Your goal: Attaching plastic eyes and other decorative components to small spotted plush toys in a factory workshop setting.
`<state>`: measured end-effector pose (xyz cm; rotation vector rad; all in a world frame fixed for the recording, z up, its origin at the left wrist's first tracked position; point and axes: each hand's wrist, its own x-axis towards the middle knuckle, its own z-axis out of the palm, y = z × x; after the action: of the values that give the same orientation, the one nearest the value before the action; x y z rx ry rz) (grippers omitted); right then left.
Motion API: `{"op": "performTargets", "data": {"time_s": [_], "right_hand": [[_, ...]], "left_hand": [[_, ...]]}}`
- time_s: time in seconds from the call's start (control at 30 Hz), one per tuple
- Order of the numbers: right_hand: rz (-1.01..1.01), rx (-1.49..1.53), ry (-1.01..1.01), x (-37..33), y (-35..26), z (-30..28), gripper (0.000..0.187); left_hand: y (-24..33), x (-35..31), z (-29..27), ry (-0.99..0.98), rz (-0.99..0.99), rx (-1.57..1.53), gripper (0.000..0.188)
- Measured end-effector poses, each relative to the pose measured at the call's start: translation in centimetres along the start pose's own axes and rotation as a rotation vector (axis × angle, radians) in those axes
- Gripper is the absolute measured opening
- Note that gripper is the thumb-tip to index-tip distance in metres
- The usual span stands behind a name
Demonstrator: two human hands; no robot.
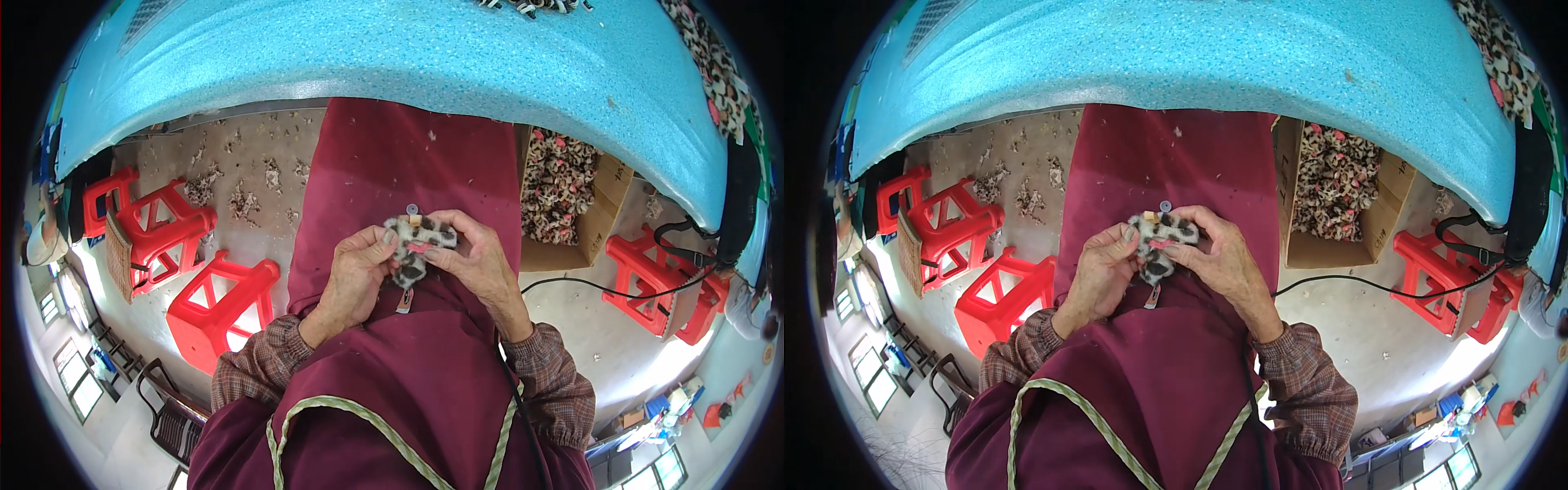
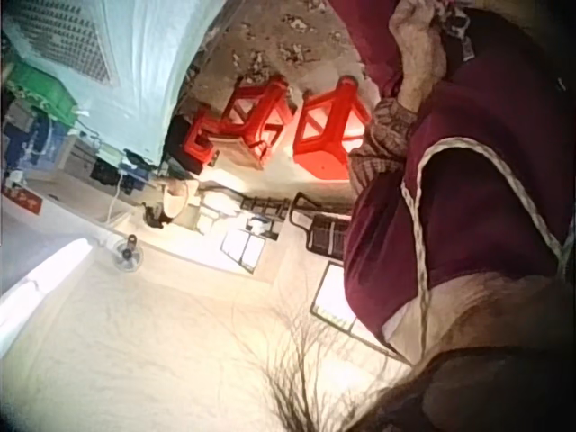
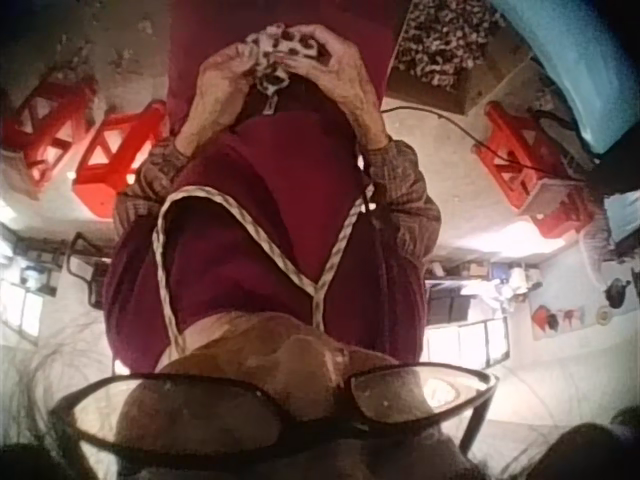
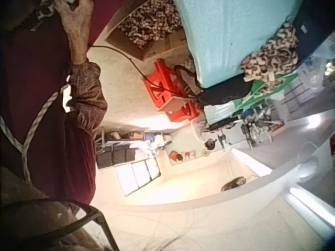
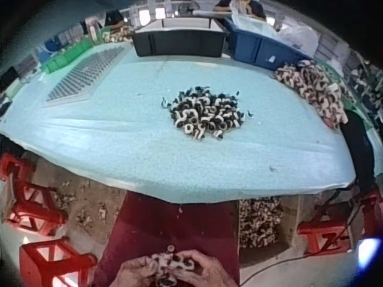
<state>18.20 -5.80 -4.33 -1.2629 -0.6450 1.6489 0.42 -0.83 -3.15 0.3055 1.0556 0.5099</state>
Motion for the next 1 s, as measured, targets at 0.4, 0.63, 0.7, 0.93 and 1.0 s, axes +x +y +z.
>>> {"op": "performTargets", "data": {"time_s": [0.4, 0.63, 0.7, 0.93, 1.0], "right_hand": [[-0.215, -0.491, 0.091, 0.5, 0.5, 0.4, 0.025], [-0.387, -0.623, 0.102, 1.5, 0.8, 0.4, 0.024], [-0.432, -0.646, 0.149, 1.6, 0.8, 1.2, 0.023], [-0.61, -0.622, 0.359, 3.3, 5.3, 2.6, 0.022], [-0.635, -0.667, 0.378, 3.7, 5.9, 1.8, 0.02]], "left_hand": [[-0.1, -0.5, -0.1, -0.002, -0.009, 0.027, 0.011], [-0.2, 0.1, 0.4, 0.033, 0.028, 0.066, 0.011], [-0.9, 0.1, 0.4, -0.008, 0.21, 0.174, 0.008], [-2.6, 2.5, -1.3, 0.126, 0.358, 0.371, 0.01], [-1.7, 2.4, -0.4, 0.115, 0.336, 0.359, 0.01]]}}
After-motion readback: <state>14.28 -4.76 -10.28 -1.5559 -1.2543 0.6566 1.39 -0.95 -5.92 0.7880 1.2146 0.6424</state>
